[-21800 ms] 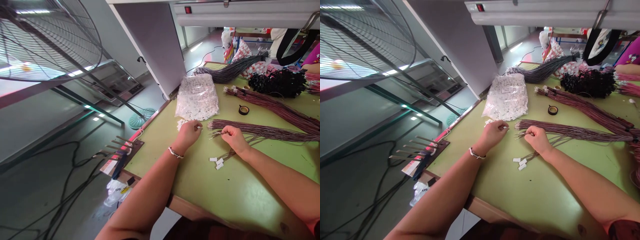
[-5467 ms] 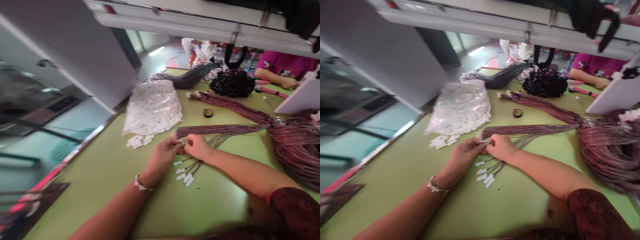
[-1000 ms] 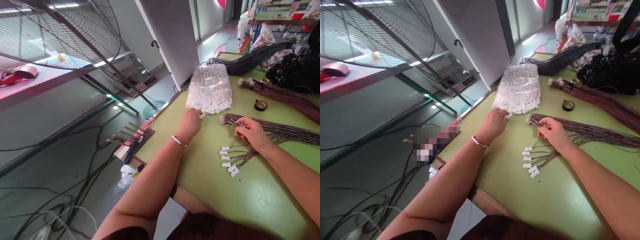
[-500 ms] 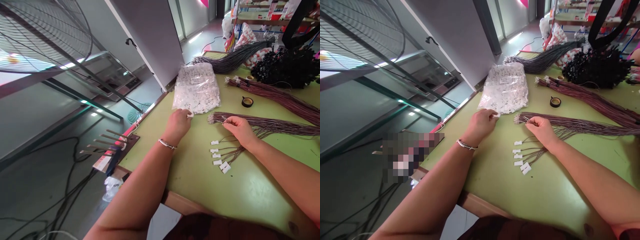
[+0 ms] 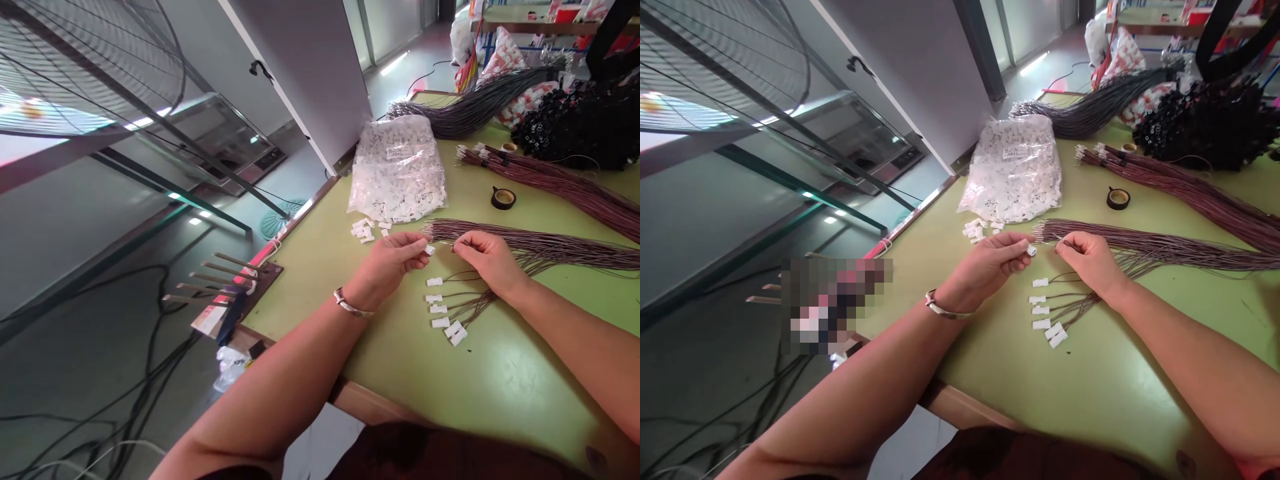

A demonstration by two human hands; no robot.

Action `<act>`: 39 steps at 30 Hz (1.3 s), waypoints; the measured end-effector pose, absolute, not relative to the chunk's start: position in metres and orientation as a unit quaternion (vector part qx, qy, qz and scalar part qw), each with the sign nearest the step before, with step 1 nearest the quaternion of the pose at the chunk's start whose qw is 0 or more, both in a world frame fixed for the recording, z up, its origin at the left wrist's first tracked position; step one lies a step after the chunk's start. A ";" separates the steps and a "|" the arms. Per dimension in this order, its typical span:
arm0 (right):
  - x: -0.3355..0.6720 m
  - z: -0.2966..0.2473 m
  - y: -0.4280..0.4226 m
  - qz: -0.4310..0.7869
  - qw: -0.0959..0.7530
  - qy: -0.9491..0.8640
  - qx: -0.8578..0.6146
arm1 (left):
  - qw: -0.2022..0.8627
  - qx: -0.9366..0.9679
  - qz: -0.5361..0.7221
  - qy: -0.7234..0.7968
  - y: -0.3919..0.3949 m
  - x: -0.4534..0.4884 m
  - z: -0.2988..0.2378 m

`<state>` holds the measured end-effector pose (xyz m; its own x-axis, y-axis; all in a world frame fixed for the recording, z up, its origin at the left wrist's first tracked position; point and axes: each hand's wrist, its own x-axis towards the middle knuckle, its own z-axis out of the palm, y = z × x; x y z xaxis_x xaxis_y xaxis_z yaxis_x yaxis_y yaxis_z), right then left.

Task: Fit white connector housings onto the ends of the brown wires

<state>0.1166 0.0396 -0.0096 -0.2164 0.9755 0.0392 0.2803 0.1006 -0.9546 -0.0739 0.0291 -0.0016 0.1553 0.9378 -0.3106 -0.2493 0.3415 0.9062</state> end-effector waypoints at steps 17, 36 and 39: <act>0.115 -0.010 0.037 0.392 0.352 -0.679 -0.511 | 0.576 0.481 0.439 0.494 0.030 -0.070 -0.011; 0.119 -0.012 0.045 0.437 0.284 -0.683 -0.511 | 0.542 0.549 0.392 0.502 0.029 -0.055 -0.017; 0.118 -0.011 0.045 0.445 0.286 -0.662 -0.532 | 0.546 0.543 0.387 0.507 0.030 -0.056 -0.016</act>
<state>0.1185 0.0446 -0.0115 -0.2709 0.9579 -0.0948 0.4495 0.0388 -0.8925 -0.0555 0.0301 -0.0161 0.1856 0.9735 -0.1333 0.1276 0.1106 0.9856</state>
